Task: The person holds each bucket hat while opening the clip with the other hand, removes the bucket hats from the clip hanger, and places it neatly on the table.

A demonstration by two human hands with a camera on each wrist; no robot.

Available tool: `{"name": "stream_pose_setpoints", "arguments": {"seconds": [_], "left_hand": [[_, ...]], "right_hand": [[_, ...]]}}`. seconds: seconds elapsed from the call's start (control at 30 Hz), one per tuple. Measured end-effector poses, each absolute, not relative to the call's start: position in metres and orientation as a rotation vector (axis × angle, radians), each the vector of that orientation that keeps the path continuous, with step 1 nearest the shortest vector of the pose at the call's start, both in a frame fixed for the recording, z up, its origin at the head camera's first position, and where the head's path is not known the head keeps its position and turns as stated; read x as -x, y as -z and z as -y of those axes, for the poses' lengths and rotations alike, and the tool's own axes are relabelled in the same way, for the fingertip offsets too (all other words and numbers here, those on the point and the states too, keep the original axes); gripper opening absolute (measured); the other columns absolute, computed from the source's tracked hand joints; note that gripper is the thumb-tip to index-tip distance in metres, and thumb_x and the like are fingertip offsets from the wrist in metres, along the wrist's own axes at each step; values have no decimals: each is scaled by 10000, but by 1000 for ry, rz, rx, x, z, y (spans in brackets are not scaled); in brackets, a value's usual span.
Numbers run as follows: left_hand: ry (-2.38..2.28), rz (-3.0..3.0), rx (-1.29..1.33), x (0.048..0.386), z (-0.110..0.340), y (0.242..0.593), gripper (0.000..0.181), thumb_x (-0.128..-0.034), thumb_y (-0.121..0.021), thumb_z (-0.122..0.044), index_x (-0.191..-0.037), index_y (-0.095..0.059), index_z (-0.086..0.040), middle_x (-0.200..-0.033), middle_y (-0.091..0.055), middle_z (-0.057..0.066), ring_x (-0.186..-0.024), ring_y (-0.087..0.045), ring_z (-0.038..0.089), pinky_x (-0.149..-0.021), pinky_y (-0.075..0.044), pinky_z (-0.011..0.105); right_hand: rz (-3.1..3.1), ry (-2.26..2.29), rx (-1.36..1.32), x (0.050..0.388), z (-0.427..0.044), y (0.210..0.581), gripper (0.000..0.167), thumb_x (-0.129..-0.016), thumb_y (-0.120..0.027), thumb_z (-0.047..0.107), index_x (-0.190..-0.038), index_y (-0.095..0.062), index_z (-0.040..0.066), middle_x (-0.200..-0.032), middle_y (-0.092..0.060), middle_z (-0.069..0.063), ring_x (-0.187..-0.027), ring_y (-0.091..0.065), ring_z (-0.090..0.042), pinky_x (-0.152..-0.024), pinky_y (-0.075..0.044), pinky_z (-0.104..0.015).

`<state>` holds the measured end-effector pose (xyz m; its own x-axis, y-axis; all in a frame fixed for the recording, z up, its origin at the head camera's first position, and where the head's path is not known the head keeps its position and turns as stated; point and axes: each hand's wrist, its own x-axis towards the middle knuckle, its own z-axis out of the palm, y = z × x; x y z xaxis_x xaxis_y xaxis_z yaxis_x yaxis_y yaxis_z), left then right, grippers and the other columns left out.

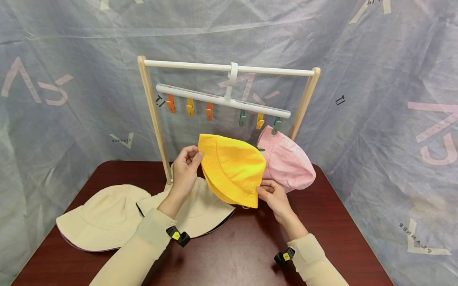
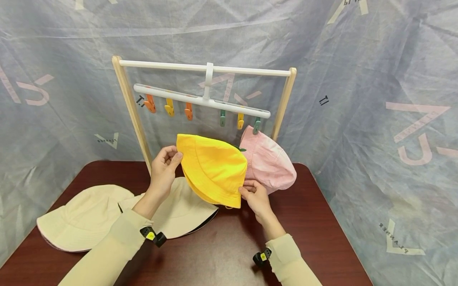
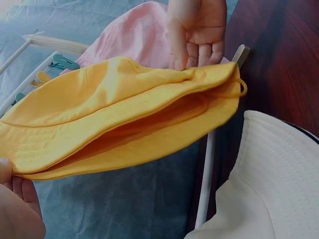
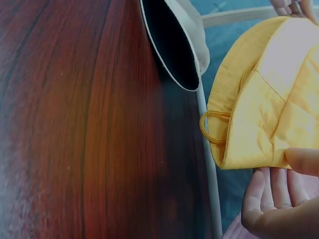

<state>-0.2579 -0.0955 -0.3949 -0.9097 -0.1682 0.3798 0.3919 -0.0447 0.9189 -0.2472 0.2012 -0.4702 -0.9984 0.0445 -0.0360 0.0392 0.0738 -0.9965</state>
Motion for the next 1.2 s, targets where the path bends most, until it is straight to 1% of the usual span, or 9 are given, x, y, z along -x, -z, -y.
{"name": "stream_pose_setpoints", "arguments": {"seconds": [0.1,0.23,0.3,0.4,0.5,0.63,0.73,0.97,1.2], "left_hand": [[2020,1854,257,256,96,397,236,-1067,-672,-164,-1245,-616,-19,-1101,-612,75,-957,-598,169,-888,-538,244],[2035,1865,262,252,97,401,238,-1070,-663,-149,-1254,-601,-10,-1118,-598,75,-982,-593,166,-907,-532,223],[2040,1879,254,250,98,404,232,-1071,-661,-146,-1251,-594,-15,-1121,-591,74,-990,-592,163,-903,-526,199],[2040,1901,236,246,99,409,226,-1071,-662,-152,-1243,-588,-26,-1122,-585,69,-991,-595,163,-900,-528,195],[2035,1922,214,243,99,414,213,-1068,-668,-149,-1230,-593,-33,-1113,-594,69,-988,-610,184,-902,-550,231],[2032,1953,196,236,100,420,210,-1062,-678,-146,-1220,-600,-33,-1106,-608,85,-991,-639,224,-906,-576,267],[2033,1978,185,231,100,424,225,-1056,-688,-153,-1224,-598,-33,-1114,-615,98,-994,-661,214,-910,-586,255],[2027,2010,150,222,98,434,241,-1045,-709,-165,-1222,-606,-36,-1128,-648,119,-983,-703,155,-902,-603,270],[2036,2022,120,214,93,446,218,-1031,-724,-132,-1202,-624,-38,-1104,-670,136,-981,-724,220,-908,-615,326]], "right_hand": [[2289,-2100,90,244,-205,468,304,-989,-732,37,-1255,-646,-84,-1068,-718,-129,-943,-685,-135,-923,-604,-356],[2305,-2042,85,240,-211,465,299,-981,-743,43,-1240,-656,-79,-1060,-716,-126,-935,-681,-124,-908,-608,-337],[2315,-2014,87,238,-214,464,297,-981,-741,40,-1239,-659,-81,-1056,-716,-128,-928,-681,-121,-895,-609,-327],[2337,-1970,89,237,-219,461,301,-984,-745,55,-1243,-666,-75,-1071,-711,-129,-930,-674,-115,-886,-605,-319],[2373,-1929,92,235,-224,458,304,-992,-746,82,-1254,-674,-54,-1100,-701,-124,-941,-665,-113,-861,-592,-294],[2413,-1888,79,231,-230,453,316,-1002,-743,104,-1275,-676,-40,-1137,-705,-139,-946,-655,-107,-811,-558,-226],[2421,-1874,62,229,-235,450,332,-1001,-746,110,-1286,-675,-44,-1153,-711,-155,-943,-654,-104,-795,-554,-202],[2436,-1814,44,226,-244,447,322,-994,-754,123,-1268,-689,-32,-1137,-710,-158,-920,-657,-118,-767,-564,-214],[2443,-1787,72,224,-252,449,285,-998,-749,119,-1245,-708,-18,-1123,-707,-147,-943,-662,-141,-787,-562,-198]]}}
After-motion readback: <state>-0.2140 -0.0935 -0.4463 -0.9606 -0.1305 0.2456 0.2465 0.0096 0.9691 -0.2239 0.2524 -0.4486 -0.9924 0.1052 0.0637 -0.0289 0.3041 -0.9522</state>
